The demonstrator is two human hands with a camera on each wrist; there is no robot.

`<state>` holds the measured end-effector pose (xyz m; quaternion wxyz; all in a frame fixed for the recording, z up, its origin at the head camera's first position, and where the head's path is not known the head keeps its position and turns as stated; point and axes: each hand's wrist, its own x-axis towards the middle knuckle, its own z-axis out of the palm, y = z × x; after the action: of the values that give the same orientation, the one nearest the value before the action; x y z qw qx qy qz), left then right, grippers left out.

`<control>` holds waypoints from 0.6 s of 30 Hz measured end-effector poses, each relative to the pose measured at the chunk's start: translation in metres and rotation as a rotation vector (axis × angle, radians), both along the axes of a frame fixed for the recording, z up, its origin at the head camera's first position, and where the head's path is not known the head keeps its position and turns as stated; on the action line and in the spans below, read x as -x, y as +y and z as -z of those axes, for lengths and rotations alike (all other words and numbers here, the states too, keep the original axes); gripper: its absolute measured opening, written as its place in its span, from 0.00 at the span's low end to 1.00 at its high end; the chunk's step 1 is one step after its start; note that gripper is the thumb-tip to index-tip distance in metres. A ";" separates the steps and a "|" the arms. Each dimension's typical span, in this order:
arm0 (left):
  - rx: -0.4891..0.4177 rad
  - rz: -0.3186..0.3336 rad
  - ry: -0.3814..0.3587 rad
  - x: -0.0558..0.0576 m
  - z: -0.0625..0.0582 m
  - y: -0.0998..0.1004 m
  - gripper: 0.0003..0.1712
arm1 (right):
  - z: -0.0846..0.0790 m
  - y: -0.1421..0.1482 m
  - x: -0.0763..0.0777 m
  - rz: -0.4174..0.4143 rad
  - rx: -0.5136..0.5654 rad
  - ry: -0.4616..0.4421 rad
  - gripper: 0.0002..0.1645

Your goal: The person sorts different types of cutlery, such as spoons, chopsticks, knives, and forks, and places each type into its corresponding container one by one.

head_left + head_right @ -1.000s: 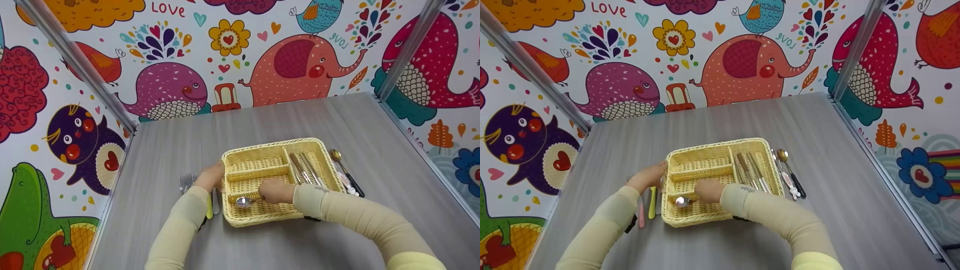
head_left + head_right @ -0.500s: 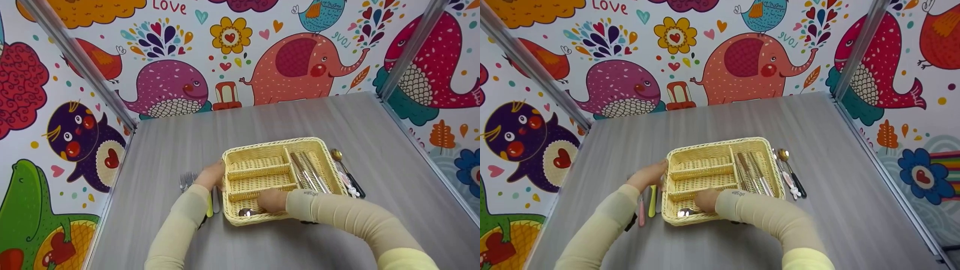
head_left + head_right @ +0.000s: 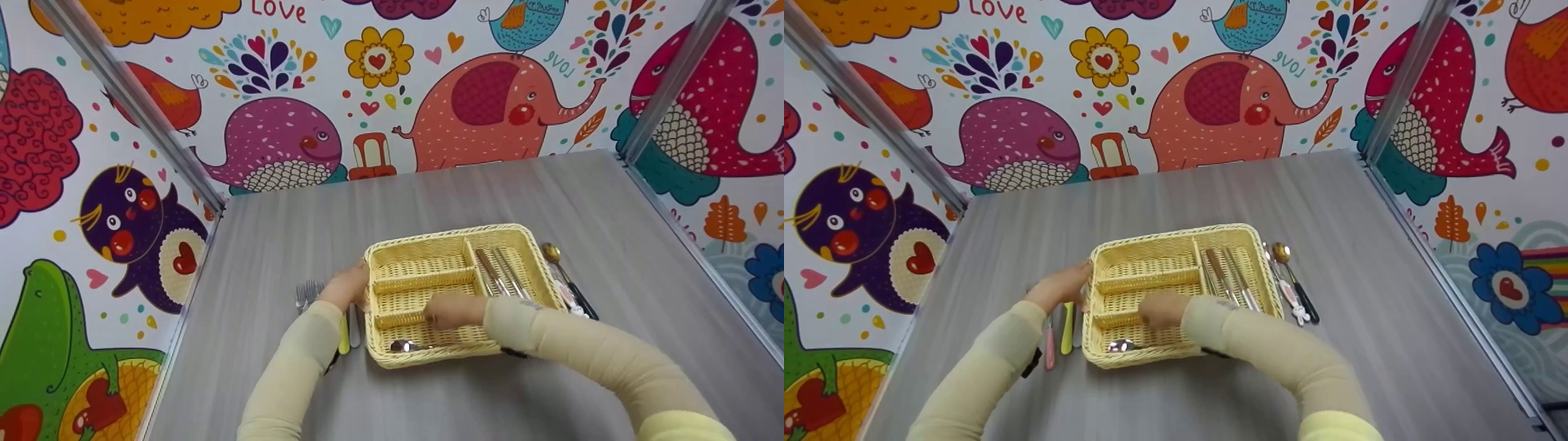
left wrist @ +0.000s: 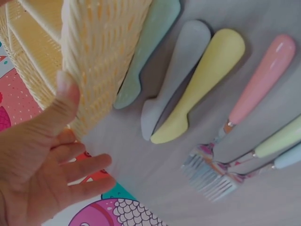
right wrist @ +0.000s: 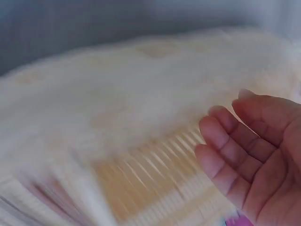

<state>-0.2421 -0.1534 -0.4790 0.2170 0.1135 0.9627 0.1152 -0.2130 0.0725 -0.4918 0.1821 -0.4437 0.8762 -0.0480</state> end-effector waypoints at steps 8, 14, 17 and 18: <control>-0.009 -0.012 0.002 0.000 0.000 0.001 0.59 | -0.069 0.088 0.060 0.319 0.480 0.022 0.09; 0.014 0.015 0.022 0.000 0.000 0.001 0.57 | -0.048 0.173 0.082 0.656 0.455 -0.054 0.10; 0.017 0.017 0.024 -0.001 0.000 0.001 0.55 | -0.020 0.210 0.076 0.792 0.394 -0.163 0.15; 0.020 0.017 0.021 -0.001 0.000 0.001 0.55 | -0.010 0.221 0.073 0.836 0.375 -0.198 0.15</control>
<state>-0.2415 -0.1523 -0.4785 0.2089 0.1209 0.9650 0.1024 -0.2861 0.2932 -0.4816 0.1467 -0.0712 0.9343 -0.3170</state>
